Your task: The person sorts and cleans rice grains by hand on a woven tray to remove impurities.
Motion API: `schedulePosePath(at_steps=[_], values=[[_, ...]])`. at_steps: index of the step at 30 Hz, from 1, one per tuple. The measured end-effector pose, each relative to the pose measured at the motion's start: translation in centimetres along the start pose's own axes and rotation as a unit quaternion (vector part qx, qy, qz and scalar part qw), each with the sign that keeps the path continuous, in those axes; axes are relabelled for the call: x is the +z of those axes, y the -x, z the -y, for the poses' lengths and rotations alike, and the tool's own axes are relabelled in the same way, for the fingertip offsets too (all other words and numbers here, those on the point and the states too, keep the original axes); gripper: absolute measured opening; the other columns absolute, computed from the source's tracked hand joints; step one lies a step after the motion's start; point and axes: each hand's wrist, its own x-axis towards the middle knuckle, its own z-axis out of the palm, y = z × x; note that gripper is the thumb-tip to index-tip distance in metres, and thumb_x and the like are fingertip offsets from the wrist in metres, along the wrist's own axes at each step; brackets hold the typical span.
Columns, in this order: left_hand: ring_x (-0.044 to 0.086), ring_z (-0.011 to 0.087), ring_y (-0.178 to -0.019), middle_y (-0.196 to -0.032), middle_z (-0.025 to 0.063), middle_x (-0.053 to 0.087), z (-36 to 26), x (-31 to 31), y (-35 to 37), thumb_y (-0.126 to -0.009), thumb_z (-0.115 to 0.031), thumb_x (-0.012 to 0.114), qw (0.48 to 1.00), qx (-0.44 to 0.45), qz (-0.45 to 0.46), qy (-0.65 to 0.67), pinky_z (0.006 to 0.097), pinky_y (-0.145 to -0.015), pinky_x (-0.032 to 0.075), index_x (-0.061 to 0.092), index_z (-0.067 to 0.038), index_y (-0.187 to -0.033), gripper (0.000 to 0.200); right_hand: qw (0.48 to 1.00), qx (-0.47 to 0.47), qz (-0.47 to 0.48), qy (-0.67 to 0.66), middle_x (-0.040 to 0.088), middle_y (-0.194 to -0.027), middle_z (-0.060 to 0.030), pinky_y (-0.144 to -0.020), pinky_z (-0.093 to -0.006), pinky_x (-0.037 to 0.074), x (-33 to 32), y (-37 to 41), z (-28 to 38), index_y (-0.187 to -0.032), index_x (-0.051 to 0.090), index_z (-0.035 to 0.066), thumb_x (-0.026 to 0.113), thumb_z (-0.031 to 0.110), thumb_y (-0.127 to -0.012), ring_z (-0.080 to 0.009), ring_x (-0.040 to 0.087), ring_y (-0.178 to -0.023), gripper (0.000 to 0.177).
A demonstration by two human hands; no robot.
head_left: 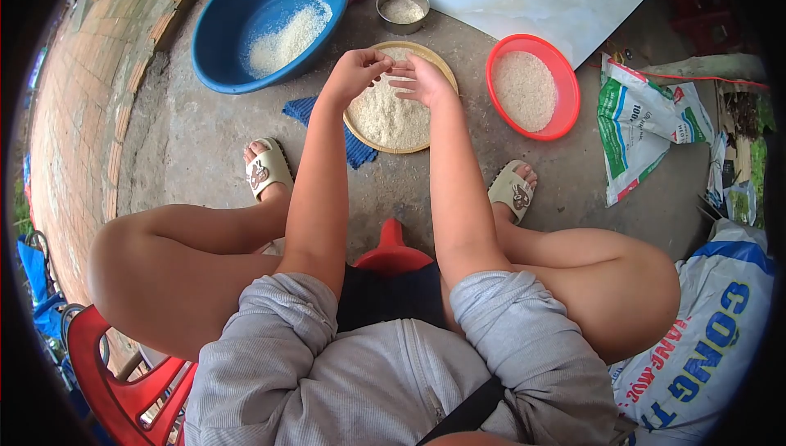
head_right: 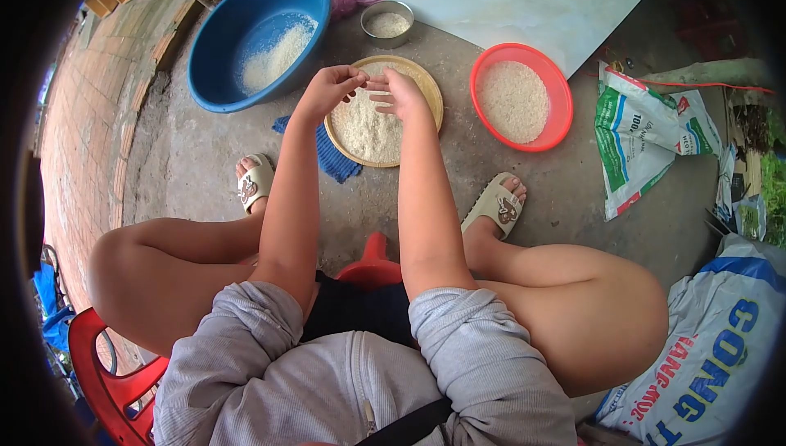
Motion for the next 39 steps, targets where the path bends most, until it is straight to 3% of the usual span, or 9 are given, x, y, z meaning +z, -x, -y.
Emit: schedulePosePath(at_steps=[6,10,11,15,17,28,30,34,39], values=[[0.052,0.0057,-0.064,-0.073,-0.0023,0.062,-1.7,1.1,0.3,-0.088,-0.022,0.063,0.998,0.033,0.050,0.004,0.0222,-0.058,0.041,0.069,-0.003,-0.094,0.021,0.948,-0.011,0.038,-0.315,0.060,-0.095,-0.0127,-0.074,-0.0328,0.052,0.1,-0.9,-1.0,-0.113,0.052,-0.004,0.030,0.032,-0.100,-0.0221,0.060,-0.084,0.044],[0.049,0.0052,-0.060,-0.070,-0.0012,0.061,-1.2,0.9,-0.4,-0.090,-0.027,0.059,0.993,0.082,-0.088,0.007,0.0210,-0.055,0.039,0.070,-0.005,-0.093,0.025,0.904,-0.002,0.087,-0.419,0.052,-0.065,-0.0005,-0.053,-0.0228,0.042,-2.0,-1.7,-1.7,-0.103,0.058,-0.004,0.036,0.026,-0.099,-0.0094,0.050,-0.058,0.037],[0.049,0.0054,-0.060,-0.070,-0.0009,0.061,-0.8,0.5,-0.6,-0.090,-0.026,0.058,0.990,0.077,-0.115,0.001,0.0211,-0.056,0.040,0.070,-0.004,-0.093,0.025,0.902,0.002,0.039,-0.430,0.041,-0.055,0.0051,-0.045,-0.0225,0.030,-2.6,-1.9,-2.0,-0.092,0.061,0.001,0.038,0.027,-0.098,-0.0059,0.038,-0.047,0.035],[0.055,0.0087,-0.061,-0.068,0.0034,0.063,1.0,-1.2,-0.8,-0.088,-0.024,0.059,0.976,0.019,-0.213,0.029,0.0239,-0.059,0.043,0.071,-0.003,-0.089,0.024,0.847,-0.044,-0.051,-0.528,0.039,-0.054,0.0048,-0.043,-0.0241,0.029,-5.6,-3.3,-4.0,-0.083,0.059,0.004,0.039,0.025,-0.096,-0.0072,0.034,-0.043,0.032],[0.055,0.0090,-0.062,-0.068,0.0038,0.064,3.0,-1.8,-1.2,-0.087,-0.024,0.059,0.975,0.005,-0.221,0.034,0.0235,-0.060,0.043,0.071,-0.003,-0.089,0.024,0.797,-0.032,-0.181,-0.575,0.044,-0.055,0.0032,-0.042,-0.0252,0.029,-6.6,-4.0,-5.0,-0.077,0.057,0.006,0.040,0.023,-0.093,-0.0082,0.035,-0.042,0.029],[0.061,0.0128,-0.062,-0.072,0.0072,0.067,9.1,2.8,-2.4,-0.082,-0.019,0.062,0.982,-0.096,-0.156,-0.040,0.0277,-0.060,0.048,0.070,-0.003,-0.091,0.020,0.824,0.029,-0.257,-0.505,0.057,-0.066,-0.0032,-0.051,-0.0272,0.042,-5.3,-5.6,-10.8,-0.088,0.063,0.001,0.035,0.029,-0.095,-0.0131,0.051,-0.053,0.040],[0.063,0.0165,-0.068,-0.076,0.0094,0.068,10.0,3.9,-2.3,-0.080,-0.018,0.064,0.982,-0.014,-0.093,-0.164,0.0295,-0.063,0.049,0.070,-0.005,-0.092,0.019,0.855,0.017,-0.308,-0.417,0.056,-0.066,-0.0040,-0.054,-0.0296,0.043,-4.7,-5.4,-11.3,-0.088,0.063,0.000,0.036,0.026,-0.092,-0.0147,0.052,-0.055,0.038],[0.065,0.0198,-0.072,-0.079,0.0106,0.068,11.1,5.7,-1.9,-0.077,-0.016,0.067,0.991,0.008,-0.012,-0.133,0.0327,-0.067,0.050,0.071,-0.005,-0.089,0.017,0.864,0.015,-0.333,-0.378,0.058,-0.064,-0.0068,-0.050,-0.0294,0.043,-3.9,-5.2,-10.9,-0.084,0.063,-0.002,0.036,0.024,-0.090,-0.0170,0.053,-0.051,0.037],[0.065,0.0213,-0.072,-0.079,0.0108,0.068,11.1,6.3,-2.5,-0.074,-0.017,0.070,0.984,-0.028,-0.110,-0.137,0.0334,-0.068,0.050,0.072,-0.007,-0.087,0.017,0.867,0.001,-0.374,-0.330,0.057,-0.061,-0.0070,-0.046,-0.0285,0.041,-2.8,-4.7,-10.4,-0.079,0.064,-0.002,0.038,0.024,-0.090,-0.0175,0.053,-0.048,0.037]])
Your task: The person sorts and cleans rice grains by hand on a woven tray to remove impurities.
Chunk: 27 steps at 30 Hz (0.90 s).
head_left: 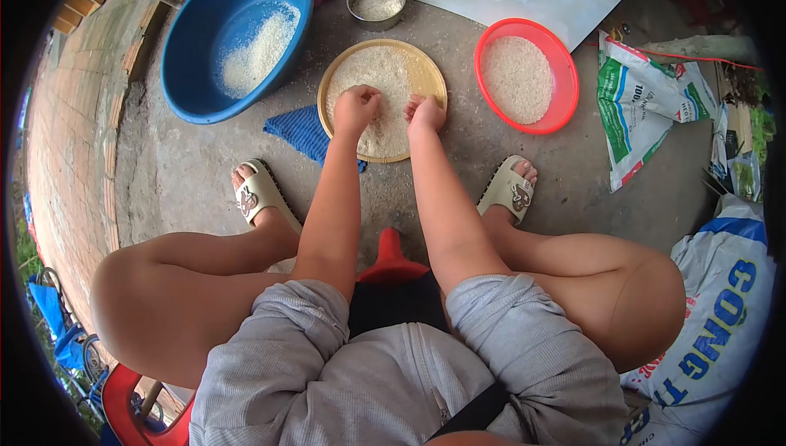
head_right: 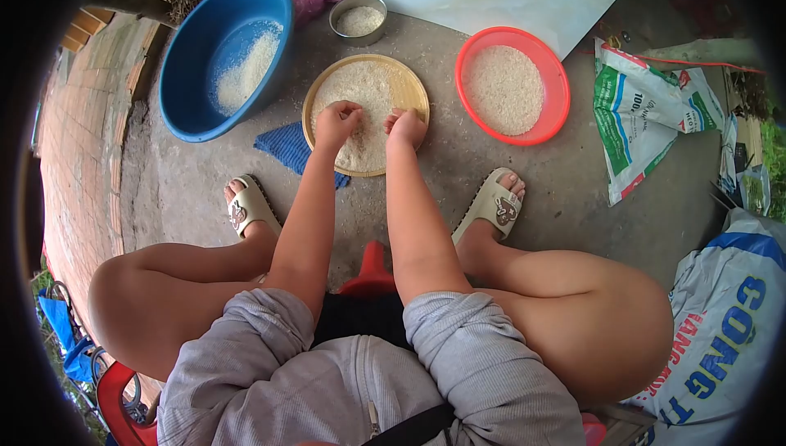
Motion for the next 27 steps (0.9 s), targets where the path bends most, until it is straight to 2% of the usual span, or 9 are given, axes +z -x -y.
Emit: schedulePosePath(at_steps=[2,7,9,10,12,15,22,27], values=[[0.064,0.0232,-0.075,-0.079,0.0101,0.068,-0.2,-0.4,-1.0,-0.074,-0.018,0.069,0.998,0.028,-0.059,-0.025,0.0354,-0.071,0.050,0.072,-0.008,-0.086,0.016,1.000,-0.011,-0.005,0.005,0.056,-0.060,-0.0060,-0.046,-0.0283,0.040,0.1,0.2,0.0,-0.077,0.064,-0.001,0.040,0.024,-0.090,-0.0172,0.052,-0.048,0.037],[0.058,0.0283,-0.087,-0.081,0.0075,0.068,-0.2,-0.9,-3.9,-0.073,-0.020,0.069,0.990,0.076,-0.096,-0.065,0.0388,-0.078,0.047,0.073,-0.011,-0.084,0.015,1.000,-0.014,-0.018,0.008,0.056,-0.058,-0.0068,-0.042,-0.0283,0.039,0.2,0.3,0.0,-0.077,0.063,-0.002,0.041,0.024,-0.089,-0.0171,0.052,-0.045,0.037],[0.060,0.0244,-0.082,-0.083,0.0070,0.067,-0.5,-0.8,-4.4,-0.075,-0.020,0.069,0.968,0.161,-0.138,-0.137,0.0358,-0.075,0.047,0.073,-0.010,-0.087,0.016,0.999,-0.023,-0.021,0.017,0.057,-0.057,-0.0081,-0.041,-0.0284,0.040,0.2,0.2,-0.1,-0.078,0.064,-0.003,0.040,0.023,-0.089,-0.0179,0.053,-0.044,0.037],[0.060,0.0244,-0.082,-0.083,0.0070,0.067,-0.9,-0.5,-4.5,-0.075,-0.020,0.069,0.968,0.161,-0.137,-0.137,0.0358,-0.075,0.047,0.073,-0.010,-0.087,0.016,0.999,-0.033,-0.023,0.026,0.058,-0.056,-0.0093,-0.039,-0.0285,0.041,0.2,0.1,-0.2,-0.078,0.064,-0.003,0.039,0.022,-0.089,-0.0187,0.055,-0.042,0.037],[0.056,0.0283,-0.088,-0.085,0.0032,0.067,-1.4,0.2,-4.8,-0.072,-0.020,0.069,0.962,0.154,-0.151,-0.169,0.0390,-0.079,0.046,0.074,-0.017,-0.084,0.013,0.999,-0.032,-0.020,0.025,0.058,-0.055,-0.0095,-0.039,-0.0286,0.041,0.2,-0.1,-0.4,-0.078,0.064,-0.003,0.039,0.023,-0.089,-0.0187,0.055,-0.042,0.037],[0.056,0.0271,-0.088,-0.084,0.0017,0.066,-1.6,1.0,-5.1,-0.072,-0.021,0.069,0.963,0.145,-0.157,-0.162,0.0385,-0.079,0.046,0.074,-0.019,-0.084,0.013,0.999,-0.034,-0.019,0.022,0.058,-0.055,-0.0100,-0.039,-0.0286,0.041,0.2,-0.1,-0.5,-0.078,0.064,-0.003,0.039,0.023,-0.089,-0.0188,0.055,-0.042,0.037],[0.056,0.0260,-0.088,-0.083,0.0003,0.065,-1.3,2.0,-5.9,-0.072,-0.023,0.070,0.956,0.121,-0.174,-0.204,0.0394,-0.079,0.044,0.074,-0.020,-0.085,0.014,0.999,-0.029,-0.012,0.016,0.057,-0.054,-0.0103,-0.038,-0.0286,0.040,0.1,0.1,-0.3,-0.079,0.063,-0.002,0.039,0.023,-0.089,-0.0191,0.055,-0.041,0.036],[0.056,0.0266,-0.090,-0.084,0.0045,0.065,-0.6,2.8,-6.2,-0.075,-0.021,0.066,0.934,0.140,-0.220,-0.246,0.0402,-0.079,0.043,0.071,-0.014,-0.081,0.010,1.000,-0.016,-0.004,0.004,0.059,-0.058,-0.0094,-0.042,-0.0283,0.042,0.0,0.0,-0.2,-0.081,0.063,-0.002,0.039,0.024,-0.089,-0.0185,0.055,-0.045,0.036]])
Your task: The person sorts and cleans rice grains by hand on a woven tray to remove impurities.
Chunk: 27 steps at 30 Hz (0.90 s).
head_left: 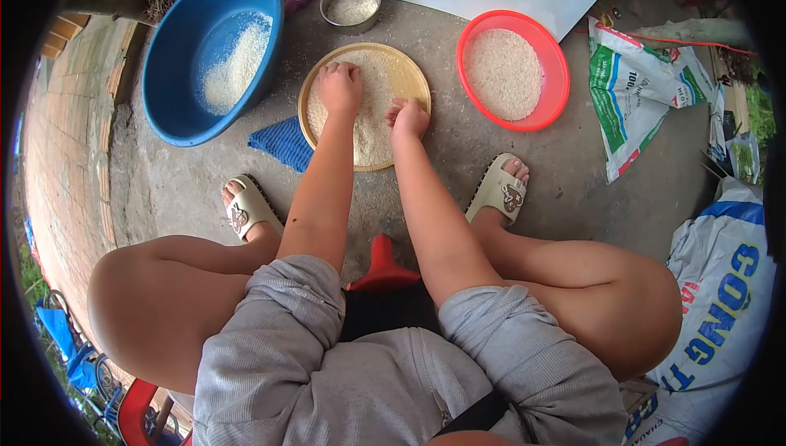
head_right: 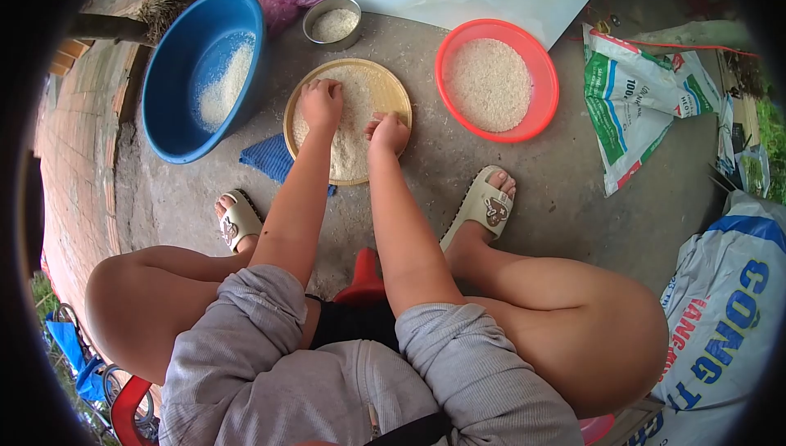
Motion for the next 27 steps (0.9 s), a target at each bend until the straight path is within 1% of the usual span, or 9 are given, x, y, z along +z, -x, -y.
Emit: schedulePosePath(at_steps=[4,7,9,10,12,14,16,20,27], values=[[0.056,0.0293,-0.092,-0.086,0.0080,0.066,1.2,0.3,0.1,-0.078,-0.018,0.064,1.000,-0.021,-0.003,0.014,0.0421,-0.079,0.044,0.069,-0.011,-0.081,0.009,0.992,0.080,0.011,-0.099,0.061,-0.069,-0.0077,-0.059,-0.0297,0.047,0.2,-0.5,0.3,-0.089,0.064,-0.001,0.041,0.028,-0.090,-0.0186,0.059,-0.061,0.037],[0.059,0.0235,-0.084,-0.086,0.0064,0.067,1.3,-0.9,-1.0,-0.081,-0.016,0.065,0.986,-0.085,0.019,0.142,0.0371,-0.075,0.045,0.069,-0.008,-0.085,0.010,0.990,0.081,0.053,-0.105,0.063,-0.085,-0.0113,-0.073,-0.0318,0.050,0.9,-0.3,1.1,-0.101,0.060,-0.003,0.040,0.030,-0.093,-0.0202,0.061,-0.077,0.039],[0.057,0.0138,-0.075,-0.080,0.0021,0.065,0.5,-3.1,-1.9,-0.082,-0.016,0.068,0.855,-0.195,0.162,0.453,0.0295,-0.070,0.045,0.070,-0.005,-0.088,0.012,0.979,0.094,0.118,-0.136,0.062,-0.093,-0.0130,-0.078,-0.0324,0.050,1.6,-0.3,1.8,-0.105,0.057,-0.005,0.038,0.030,-0.094,-0.0210,0.060,-0.083,0.041],[0.057,0.0138,-0.075,-0.080,0.0021,0.065,0.2,-4.0,-2.5,-0.082,-0.016,0.068,0.855,-0.194,0.161,0.452,0.0295,-0.070,0.045,0.070,-0.005,-0.088,0.012,0.964,0.106,0.182,-0.164,0.060,-0.102,-0.0147,-0.082,-0.0330,0.050,2.1,0.2,2.5,-0.109,0.054,-0.006,0.037,0.031,-0.096,-0.0217,0.059,-0.089,0.043],[0.055,0.0078,-0.078,-0.081,-0.0003,0.065,-0.1,-5.1,-3.4,-0.083,-0.018,0.069,0.829,-0.088,0.380,0.401,0.0256,-0.072,0.044,0.069,-0.001,-0.094,0.020,0.958,0.118,0.191,-0.176,0.060,-0.090,-0.0133,-0.082,-0.0346,0.053,3.4,0.3,3.2,-0.109,0.054,-0.004,0.036,0.030,-0.097,-0.0229,0.059,-0.078,0.041],[0.055,0.0078,-0.075,-0.078,0.0006,0.064,-0.6,-4.9,-3.6,-0.082,-0.018,0.069,0.840,-0.063,0.373,0.388,0.0236,-0.067,0.043,0.070,-0.001,-0.094,0.020,0.949,0.115,0.224,-0.193,0.059,-0.084,-0.0104,-0.075,-0.0324,0.053,4.5,-0.3,3.1,-0.100,0.056,0.000,0.039,0.027,-0.096,-0.0212,0.058,-0.074,0.032],[0.054,0.0079,-0.069,-0.075,0.0005,0.064,-1.2,-5.0,-4.1,-0.081,-0.019,0.070,0.912,-0.066,0.240,0.326,0.0229,-0.064,0.042,0.071,-0.003,-0.093,0.020,0.951,0.115,0.219,-0.187,0.058,-0.081,-0.0091,-0.072,-0.0312,0.052,4.5,-1.1,2.6,-0.096,0.056,0.001,0.040,0.026,-0.096,-0.0200,0.057,-0.072,0.029],[0.058,0.0134,-0.061,-0.068,0.0065,0.063,-1.0,-3.5,-4.2,-0.075,-0.018,0.072,0.941,-0.115,0.100,0.303,0.0293,-0.061,0.047,0.072,-0.007,-0.090,0.018,0.957,0.125,0.188,-0.180,0.057,-0.078,-0.0066,-0.063,-0.0284,0.050,3.8,-2.6,0.7,-0.089,0.056,0.004,0.041,0.026,-0.095,-0.0168,0.055,-0.068,0.027],[0.065,0.0229,-0.070,-0.078,0.0093,0.067,-0.2,-0.4,-2.4,-0.073,-0.017,0.071,0.968,-0.083,0.128,0.200,0.0338,-0.067,0.050,0.073,-0.010,-0.087,0.016,0.961,0.151,0.144,-0.180,0.060,-0.083,-0.0084,-0.068,-0.0288,0.052,3.0,-2.2,-0.2,-0.093,0.057,0.002,0.038,0.029,-0.095,-0.0185,0.058,-0.073,0.032]])
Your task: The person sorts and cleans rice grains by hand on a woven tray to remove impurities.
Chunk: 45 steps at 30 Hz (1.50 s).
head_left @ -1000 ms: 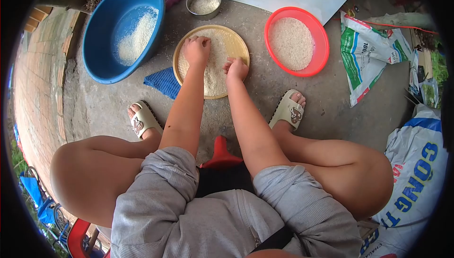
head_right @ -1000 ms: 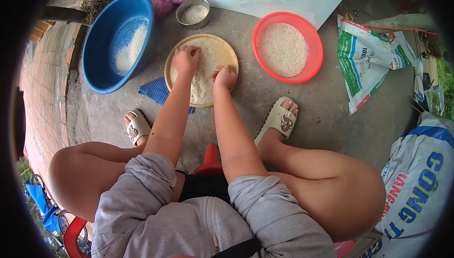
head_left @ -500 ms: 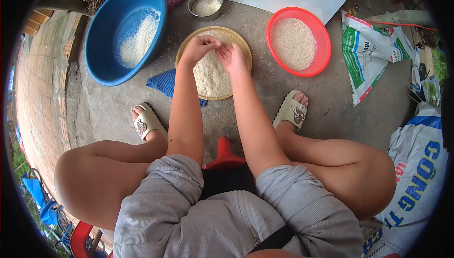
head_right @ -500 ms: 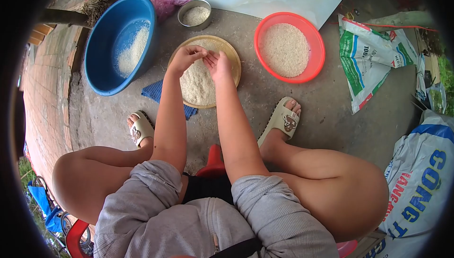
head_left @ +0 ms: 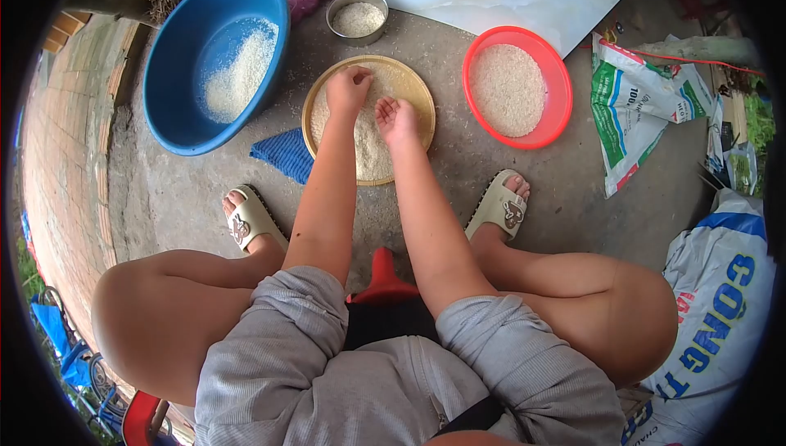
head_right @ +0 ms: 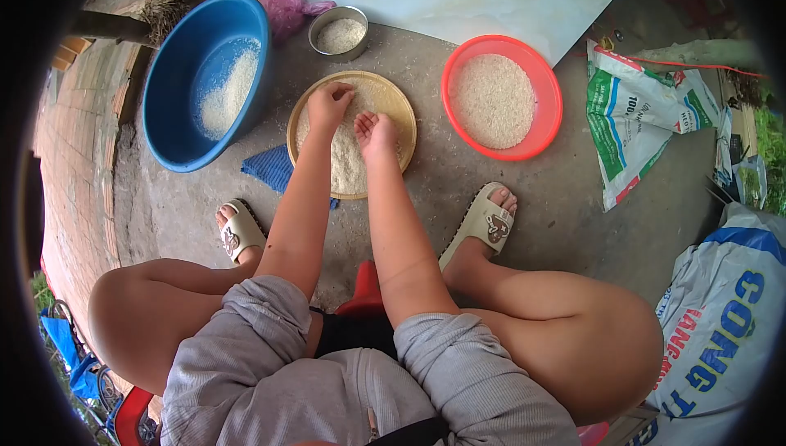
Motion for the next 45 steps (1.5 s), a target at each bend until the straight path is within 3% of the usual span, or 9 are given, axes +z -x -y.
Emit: schedulePosePath(at_steps=[9,16,19,21,23,31,32,36,45], values=[[0.063,0.0306,-0.083,-0.088,0.0120,0.066,-0.6,1.1,-0.1,-0.078,-0.018,0.065,0.988,0.024,-0.059,-0.144,0.0400,-0.072,0.049,0.068,-0.008,-0.087,0.014,1.000,-0.007,0.004,0.005,0.062,-0.088,-0.0109,-0.071,-0.0295,0.053,-0.1,0.3,0.0,-0.096,0.057,0.000,0.038,0.031,-0.095,-0.0196,0.060,-0.077,0.036],[0.061,0.0336,-0.087,-0.092,0.0154,0.063,1.6,0.9,-1.1,-0.081,-0.014,0.061,0.994,0.028,-0.053,-0.089,0.0410,-0.074,0.048,0.063,-0.006,-0.088,0.011,1.000,-0.004,0.009,-0.008,0.062,-0.089,-0.0112,-0.071,-0.0299,0.053,-0.2,0.5,0.0,-0.096,0.057,0.000,0.038,0.031,-0.095,-0.0205,0.060,-0.076,0.036],[0.063,0.0242,-0.075,-0.082,0.0128,0.065,2.4,0.3,-1.4,-0.084,-0.011,0.061,0.995,0.047,-0.084,-0.011,0.0349,-0.066,0.048,0.064,-0.002,-0.091,0.012,1.000,-0.003,0.008,-0.021,0.062,-0.090,-0.0116,-0.072,-0.0300,0.053,-0.3,0.7,0.0,-0.098,0.056,-0.001,0.038,0.030,-0.095,-0.0206,0.060,-0.077,0.036],[0.058,0.0122,-0.068,-0.076,0.0049,0.063,1.9,-0.6,-1.3,-0.086,-0.012,0.062,0.978,-0.094,-0.044,0.181,0.0270,-0.060,0.045,0.064,-0.001,-0.093,0.014,1.000,-0.005,0.008,-0.021,0.062,-0.090,-0.0118,-0.072,-0.0301,0.053,-0.2,0.8,0.1,-0.099,0.056,-0.001,0.038,0.030,-0.095,-0.0206,0.060,-0.078,0.036],[0.052,0.0063,-0.066,-0.075,-0.0002,0.060,0.9,-1.8,-1.0,-0.088,-0.014,0.062,0.963,-0.134,-0.016,0.235,0.0229,-0.057,0.042,0.064,0.000,-0.095,0.016,1.000,-0.008,0.019,-0.008,0.061,-0.093,-0.0125,-0.073,-0.0304,0.052,-0.2,0.9,0.0,-0.101,0.056,-0.002,0.038,0.029,-0.095,-0.0205,0.059,-0.080,0.036],[0.064,0.0198,-0.070,-0.078,0.0116,0.067,0.4,-1.0,-1.3,-0.075,-0.009,0.066,0.998,0.055,0.026,-0.026,0.0310,-0.067,0.050,0.071,-0.005,-0.090,0.016,0.999,-0.011,0.033,-0.016,0.060,-0.095,-0.0114,-0.073,-0.0300,0.052,-0.7,0.9,-0.2,-0.104,0.056,-0.001,0.038,0.030,-0.095,-0.0203,0.059,-0.081,0.037],[0.065,0.0266,-0.073,-0.081,0.0140,0.067,0.6,-0.6,-1.0,-0.073,-0.010,0.065,0.999,0.034,0.034,-0.012,0.0345,-0.069,0.051,0.071,-0.006,-0.088,0.016,0.999,-0.008,0.035,-0.021,0.059,-0.095,-0.0112,-0.073,-0.0298,0.052,-0.8,0.9,-0.2,-0.105,0.056,-0.001,0.038,0.030,-0.095,-0.0202,0.059,-0.081,0.037],[0.064,0.0277,-0.073,-0.081,0.0136,0.066,0.9,0.8,-0.4,-0.074,-0.011,0.066,0.999,0.045,-0.013,0.009,0.0351,-0.069,0.050,0.071,-0.006,-0.087,0.014,0.999,-0.008,0.051,-0.013,0.060,-0.095,-0.0113,-0.073,-0.0294,0.053,-1.2,1.0,-0.2,-0.106,0.056,-0.001,0.038,0.032,-0.095,-0.0202,0.060,-0.082,0.038],[0.061,0.0294,-0.087,-0.090,0.0110,0.064,0.0,1.9,0.3,-0.080,-0.017,0.061,0.980,0.062,-0.074,-0.175,0.0413,-0.074,0.050,0.066,-0.007,-0.087,0.013,0.998,-0.008,0.056,-0.001,0.062,-0.093,-0.0117,-0.072,-0.0291,0.053,-1.1,1.3,-0.2,-0.106,0.056,-0.001,0.037,0.032,-0.096,-0.0204,0.061,-0.081,0.040]])
